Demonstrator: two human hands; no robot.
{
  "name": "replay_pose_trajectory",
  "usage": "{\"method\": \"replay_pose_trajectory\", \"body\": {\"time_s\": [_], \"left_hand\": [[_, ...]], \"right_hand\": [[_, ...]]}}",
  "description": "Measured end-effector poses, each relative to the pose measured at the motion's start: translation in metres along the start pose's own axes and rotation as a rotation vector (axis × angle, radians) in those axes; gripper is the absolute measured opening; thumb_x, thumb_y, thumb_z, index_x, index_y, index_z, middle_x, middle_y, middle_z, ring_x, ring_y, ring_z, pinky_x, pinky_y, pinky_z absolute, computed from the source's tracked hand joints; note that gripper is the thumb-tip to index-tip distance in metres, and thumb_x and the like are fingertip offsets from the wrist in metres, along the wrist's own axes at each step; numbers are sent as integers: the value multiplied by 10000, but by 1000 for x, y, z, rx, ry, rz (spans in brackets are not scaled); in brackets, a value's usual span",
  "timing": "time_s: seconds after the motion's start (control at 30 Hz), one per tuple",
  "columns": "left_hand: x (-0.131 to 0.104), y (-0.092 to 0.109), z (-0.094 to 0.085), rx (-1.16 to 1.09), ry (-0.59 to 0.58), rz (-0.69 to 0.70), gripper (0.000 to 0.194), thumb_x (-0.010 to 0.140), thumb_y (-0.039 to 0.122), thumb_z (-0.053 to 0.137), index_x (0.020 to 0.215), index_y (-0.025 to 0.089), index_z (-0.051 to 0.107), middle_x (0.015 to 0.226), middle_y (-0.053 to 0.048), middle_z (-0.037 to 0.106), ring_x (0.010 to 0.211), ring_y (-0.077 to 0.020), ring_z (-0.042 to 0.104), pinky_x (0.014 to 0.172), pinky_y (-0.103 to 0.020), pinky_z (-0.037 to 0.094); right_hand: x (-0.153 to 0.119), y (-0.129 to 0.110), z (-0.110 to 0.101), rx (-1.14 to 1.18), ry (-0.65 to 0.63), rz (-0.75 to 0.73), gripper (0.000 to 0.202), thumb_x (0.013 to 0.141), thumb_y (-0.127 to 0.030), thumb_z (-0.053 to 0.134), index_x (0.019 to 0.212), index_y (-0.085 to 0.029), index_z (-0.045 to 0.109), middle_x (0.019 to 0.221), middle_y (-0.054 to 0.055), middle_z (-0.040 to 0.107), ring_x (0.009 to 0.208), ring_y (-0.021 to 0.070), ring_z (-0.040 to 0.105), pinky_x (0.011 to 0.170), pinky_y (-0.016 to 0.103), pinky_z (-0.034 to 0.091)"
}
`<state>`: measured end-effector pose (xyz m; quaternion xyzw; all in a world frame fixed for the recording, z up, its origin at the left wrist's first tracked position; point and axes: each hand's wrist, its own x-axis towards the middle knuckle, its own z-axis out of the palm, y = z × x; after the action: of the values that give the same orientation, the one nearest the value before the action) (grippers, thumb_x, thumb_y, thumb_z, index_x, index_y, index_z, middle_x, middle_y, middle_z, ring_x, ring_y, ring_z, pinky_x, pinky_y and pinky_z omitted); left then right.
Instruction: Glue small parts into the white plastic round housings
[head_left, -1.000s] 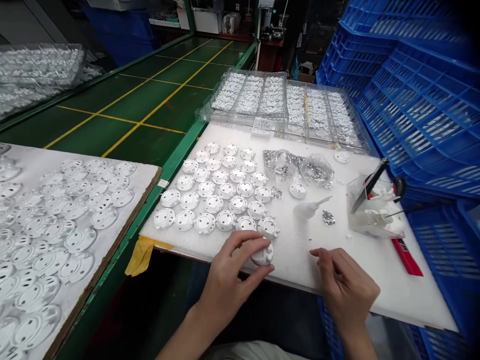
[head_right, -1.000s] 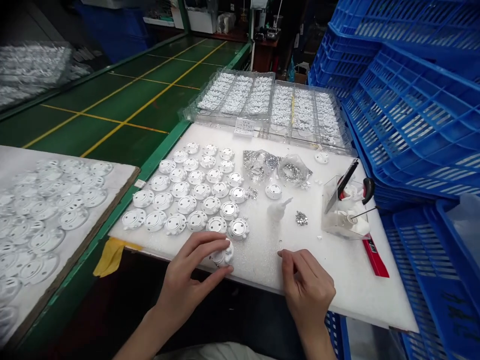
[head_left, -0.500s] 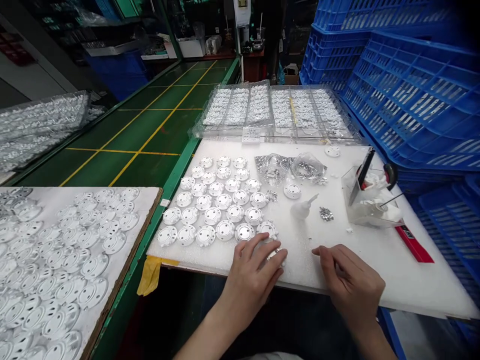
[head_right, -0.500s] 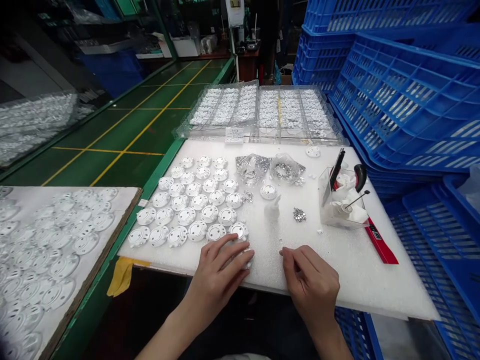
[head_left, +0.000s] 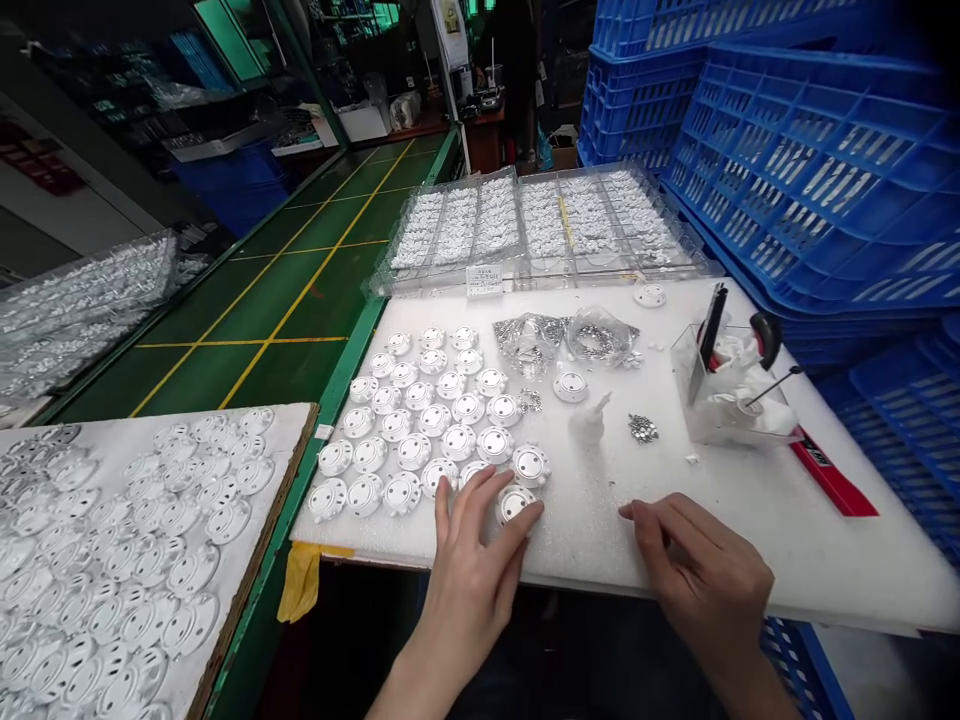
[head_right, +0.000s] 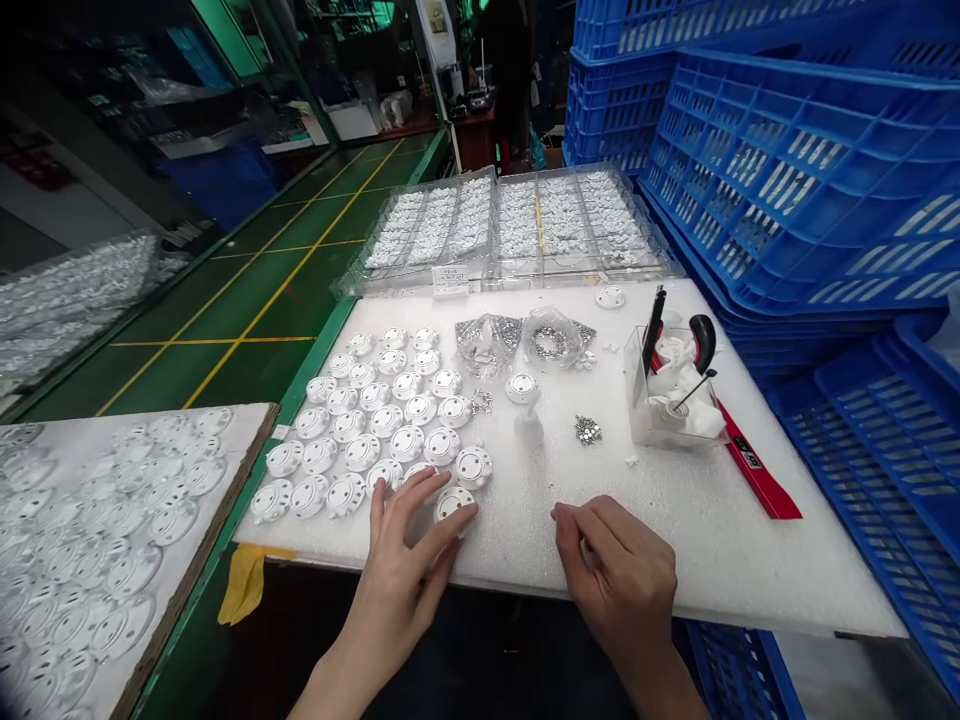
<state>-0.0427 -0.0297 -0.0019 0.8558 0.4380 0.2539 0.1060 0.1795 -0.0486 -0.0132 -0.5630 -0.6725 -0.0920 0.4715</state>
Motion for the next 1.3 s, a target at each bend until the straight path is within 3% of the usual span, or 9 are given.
{"method": "replay_pose_trajectory", "body": {"time_s": [0.17, 0.4, 0.53, 0.63, 0.77, 0.83, 0.97, 1.1, 1.3], "left_hand": [[4, -4, -4, 37, -5, -7, 495, 968, 21, 532, 1382, 293, 541, 1438, -142, 564, 1451, -316, 465, 1207, -734, 233], [14, -4, 1, 99, 13, -108, 446, 984, 191, 627, 1404, 299, 523, 1443, -141, 562, 1489, -368, 410, 1202, -772, 162], [12, -4, 8, 113, 89, -149, 499, 936, 220, 713, 1395, 300, 534, 1452, -133, 549, 1516, -393, 348, 1203, -785, 95], [15, -9, 2, 55, 116, -129, 557, 911, 302, 753, 1414, 311, 514, 1484, -132, 520, 1525, -394, 328, 1218, -767, 101], [48, -20, -20, -13, 110, -22, 416, 980, 295, 652, 1381, 305, 540, 1420, -108, 594, 1487, -346, 402, 1237, -715, 192], [75, -25, -28, -33, 117, 40, 307, 991, 247, 628, 1296, 276, 609, 1326, -101, 656, 1432, -323, 472, 1210, -634, 334], [122, -31, -26, 123, -89, 225, 210, 978, 117, 599, 1083, 238, 734, 1259, -83, 690, 1393, -319, 498, 1175, -646, 372], [146, -33, -19, 233, -342, 358, 226, 891, 42, 690, 984, 221, 791, 1335, -106, 652, 1428, -355, 472, 1164, -647, 389], [159, -32, -25, 204, -449, 443, 276, 819, 20, 768, 1005, 220, 804, 1397, -119, 632, 1402, -354, 501, 1098, -545, 484]], "right_hand": [[-4, 2, -1, 3, -14, 14, 169, 931, -90, 650, 786, -174, 666, 645, -31, 654, 467, 47, 502, 463, 212, 392], [-2, 2, -1, 19, 10, -1, 170, 928, -69, 655, 788, -167, 650, 618, -28, 636, 488, 51, 516, 471, 199, 401], [5, -2, -1, 44, 39, -11, 201, 923, -65, 655, 752, -172, 653, 598, -38, 631, 445, 45, 487, 435, 200, 387], [6, -3, -1, 48, 45, -13, 205, 918, -56, 652, 751, -175, 656, 594, -39, 628, 454, 49, 503, 436, 204, 388], [4, -2, -1, 53, 45, -14, 194, 922, -50, 652, 773, -174, 652, 596, -40, 619, 445, 45, 460, 440, 210, 369], [2, -1, 0, 51, 46, -13, 188, 923, -46, 653, 784, -173, 650, 590, -42, 610, 442, 44, 437, 445, 213, 357], [1, 0, -1, 56, 45, 3, 186, 923, -43, 652, 783, -167, 643, 588, -35, 608, 447, 55, 447, 455, 233, 358], [0, 1, -2, 93, 67, -1, 183, 902, -20, 665, 795, -166, 640, 607, -21, 629, 503, 75, 533, 477, 232, 389], [3, 1, -3, 131, 63, -7, 194, 894, -6, 651, 773, -156, 629, 615, -5, 643, 522, 79, 579, 496, 221, 420]]}}
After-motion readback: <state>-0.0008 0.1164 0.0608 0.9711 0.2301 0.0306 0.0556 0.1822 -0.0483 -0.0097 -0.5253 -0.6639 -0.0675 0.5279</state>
